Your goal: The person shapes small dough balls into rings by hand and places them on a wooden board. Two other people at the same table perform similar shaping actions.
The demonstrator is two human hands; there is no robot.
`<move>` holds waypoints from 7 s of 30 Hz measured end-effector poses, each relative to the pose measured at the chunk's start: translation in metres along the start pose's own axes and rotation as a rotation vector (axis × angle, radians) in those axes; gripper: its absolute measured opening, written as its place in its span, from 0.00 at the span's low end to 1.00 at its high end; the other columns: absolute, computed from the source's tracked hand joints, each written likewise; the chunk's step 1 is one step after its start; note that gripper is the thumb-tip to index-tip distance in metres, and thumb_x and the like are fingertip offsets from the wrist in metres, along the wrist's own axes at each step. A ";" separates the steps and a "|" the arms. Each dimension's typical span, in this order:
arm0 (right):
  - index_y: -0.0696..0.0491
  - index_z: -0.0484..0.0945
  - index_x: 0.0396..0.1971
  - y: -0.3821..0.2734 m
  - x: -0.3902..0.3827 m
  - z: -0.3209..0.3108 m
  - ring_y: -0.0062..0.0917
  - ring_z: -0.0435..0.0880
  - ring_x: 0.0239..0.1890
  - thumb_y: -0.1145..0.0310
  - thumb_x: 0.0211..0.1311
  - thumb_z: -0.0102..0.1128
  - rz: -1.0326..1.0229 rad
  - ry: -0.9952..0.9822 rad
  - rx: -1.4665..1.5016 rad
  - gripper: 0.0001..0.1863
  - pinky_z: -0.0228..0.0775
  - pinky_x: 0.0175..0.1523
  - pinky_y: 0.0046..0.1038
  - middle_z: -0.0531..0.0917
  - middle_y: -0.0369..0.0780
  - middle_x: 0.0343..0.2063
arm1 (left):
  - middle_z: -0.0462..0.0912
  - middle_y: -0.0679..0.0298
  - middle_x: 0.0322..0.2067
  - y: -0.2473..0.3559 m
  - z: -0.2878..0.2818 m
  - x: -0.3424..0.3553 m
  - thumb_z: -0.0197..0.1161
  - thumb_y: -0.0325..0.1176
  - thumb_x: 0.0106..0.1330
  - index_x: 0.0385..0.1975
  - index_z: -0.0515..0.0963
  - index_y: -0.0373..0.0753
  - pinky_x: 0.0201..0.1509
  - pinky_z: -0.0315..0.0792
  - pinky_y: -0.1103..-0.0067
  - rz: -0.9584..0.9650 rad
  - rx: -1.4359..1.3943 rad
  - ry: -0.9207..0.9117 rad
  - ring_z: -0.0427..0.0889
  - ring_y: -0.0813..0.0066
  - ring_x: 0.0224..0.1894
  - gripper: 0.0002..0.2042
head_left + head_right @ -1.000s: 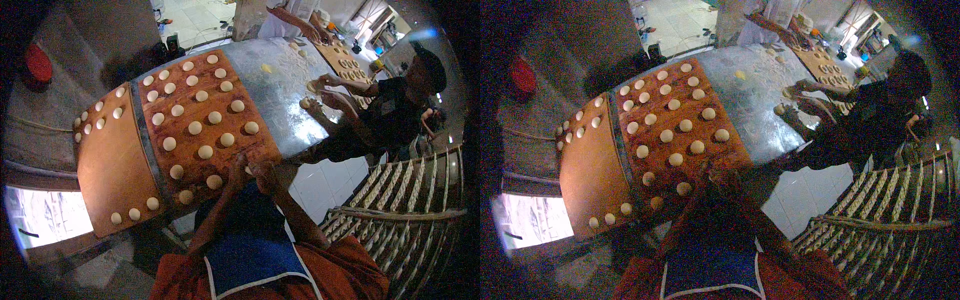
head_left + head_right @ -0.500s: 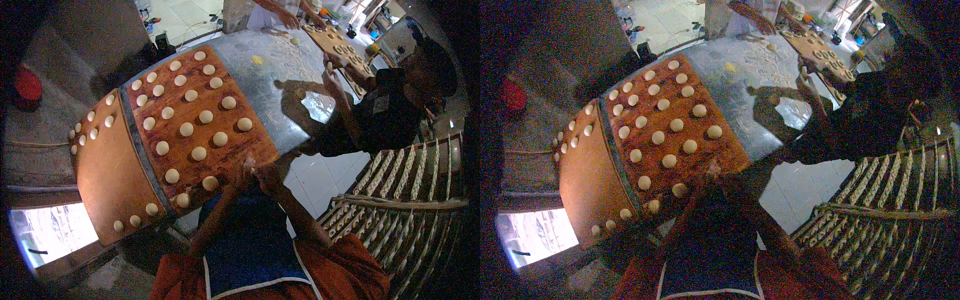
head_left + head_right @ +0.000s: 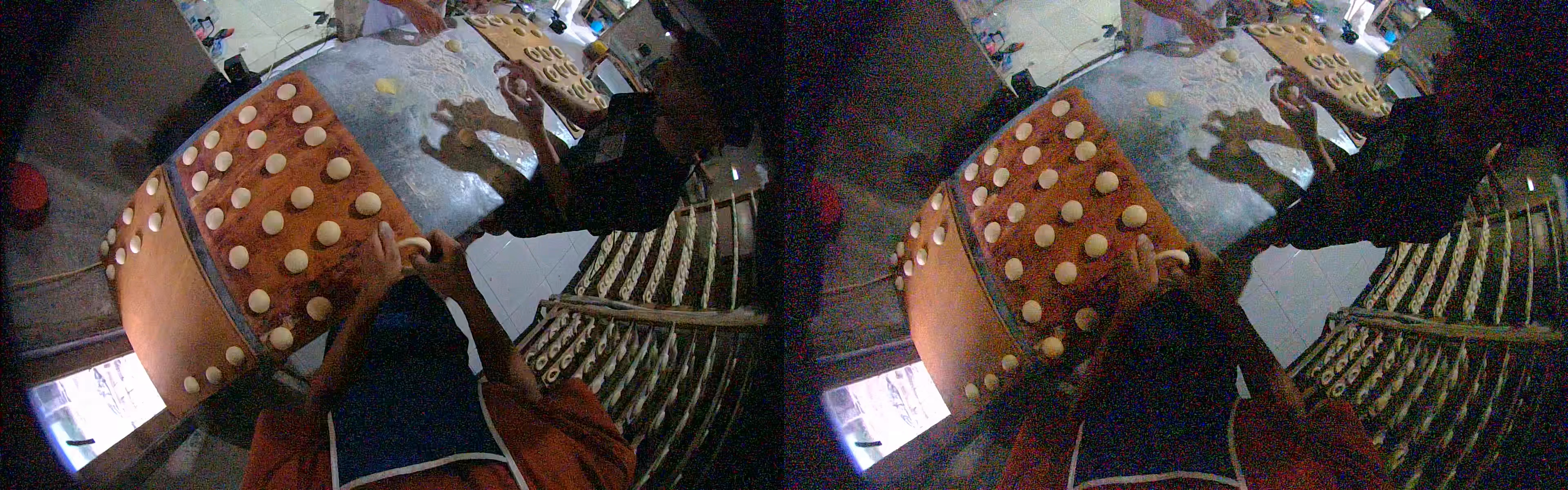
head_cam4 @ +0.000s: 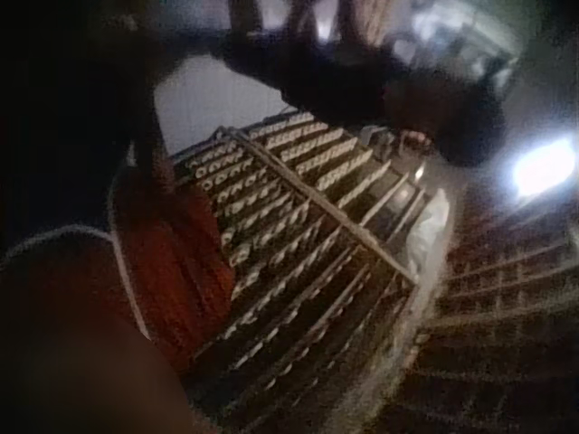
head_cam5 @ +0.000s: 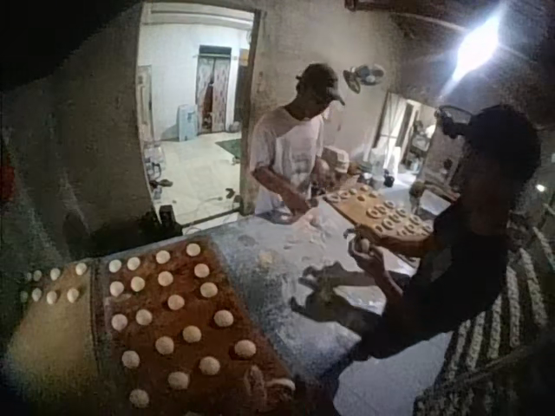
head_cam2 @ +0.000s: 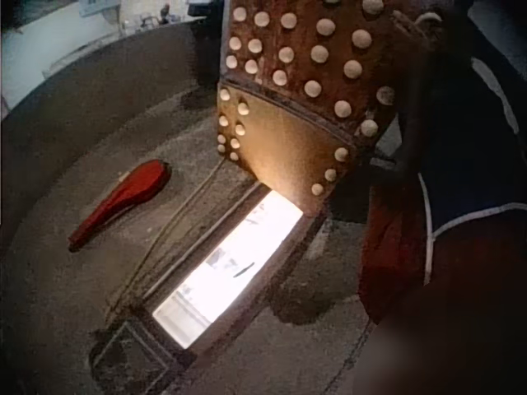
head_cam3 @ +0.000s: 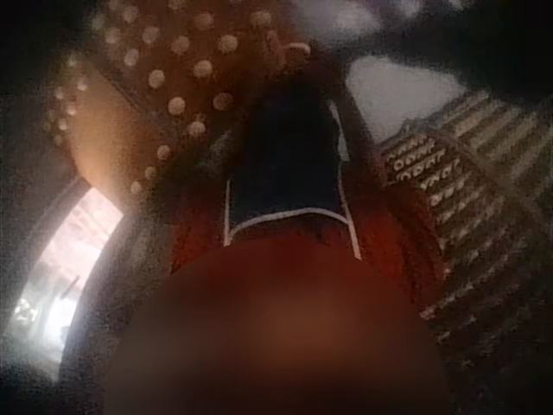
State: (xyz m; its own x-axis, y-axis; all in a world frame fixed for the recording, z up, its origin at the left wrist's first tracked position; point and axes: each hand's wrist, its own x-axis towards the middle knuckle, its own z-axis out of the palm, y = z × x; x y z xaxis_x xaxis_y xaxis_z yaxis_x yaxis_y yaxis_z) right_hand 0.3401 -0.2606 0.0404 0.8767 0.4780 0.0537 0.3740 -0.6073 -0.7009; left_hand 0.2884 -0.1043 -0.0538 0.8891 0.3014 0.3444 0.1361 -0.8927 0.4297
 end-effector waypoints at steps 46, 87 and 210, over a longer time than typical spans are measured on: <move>0.53 0.77 0.33 0.261 0.211 -0.163 0.33 0.87 0.34 0.65 0.50 0.78 0.215 0.284 -0.031 0.17 0.78 0.39 0.40 0.83 0.41 0.30 | 0.82 0.50 0.39 0.131 0.103 0.232 0.66 0.38 0.71 0.49 0.76 0.33 0.51 0.78 0.60 0.092 -0.064 0.109 0.83 0.49 0.44 0.16; 0.59 0.78 0.23 -0.067 0.060 0.016 0.24 0.75 0.23 0.41 0.78 0.45 0.139 -0.211 0.731 0.35 0.65 0.29 0.36 0.80 0.36 0.19 | 0.75 0.58 0.53 0.007 -0.006 0.011 0.54 0.31 0.71 0.60 0.68 0.36 0.58 0.75 0.67 -0.728 -1.583 0.423 0.78 0.63 0.54 0.19; 0.55 0.79 0.42 0.233 0.215 -0.146 0.31 0.84 0.35 0.69 0.64 0.69 0.062 0.253 0.085 0.10 0.79 0.46 0.39 0.84 0.40 0.34 | 0.74 0.40 0.62 0.131 0.125 0.233 0.65 0.41 0.71 0.66 0.69 0.33 0.65 0.69 0.55 -0.235 -0.813 -0.220 0.76 0.44 0.61 0.28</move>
State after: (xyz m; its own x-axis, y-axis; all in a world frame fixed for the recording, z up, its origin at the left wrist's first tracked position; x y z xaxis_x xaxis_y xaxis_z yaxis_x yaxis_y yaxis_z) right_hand 0.6599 -0.3918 -0.0073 0.9487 0.2613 0.1779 0.3004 -0.5701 -0.7647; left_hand 0.5682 -0.1931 -0.0213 0.9527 0.3014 0.0389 0.0475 -0.2740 0.9606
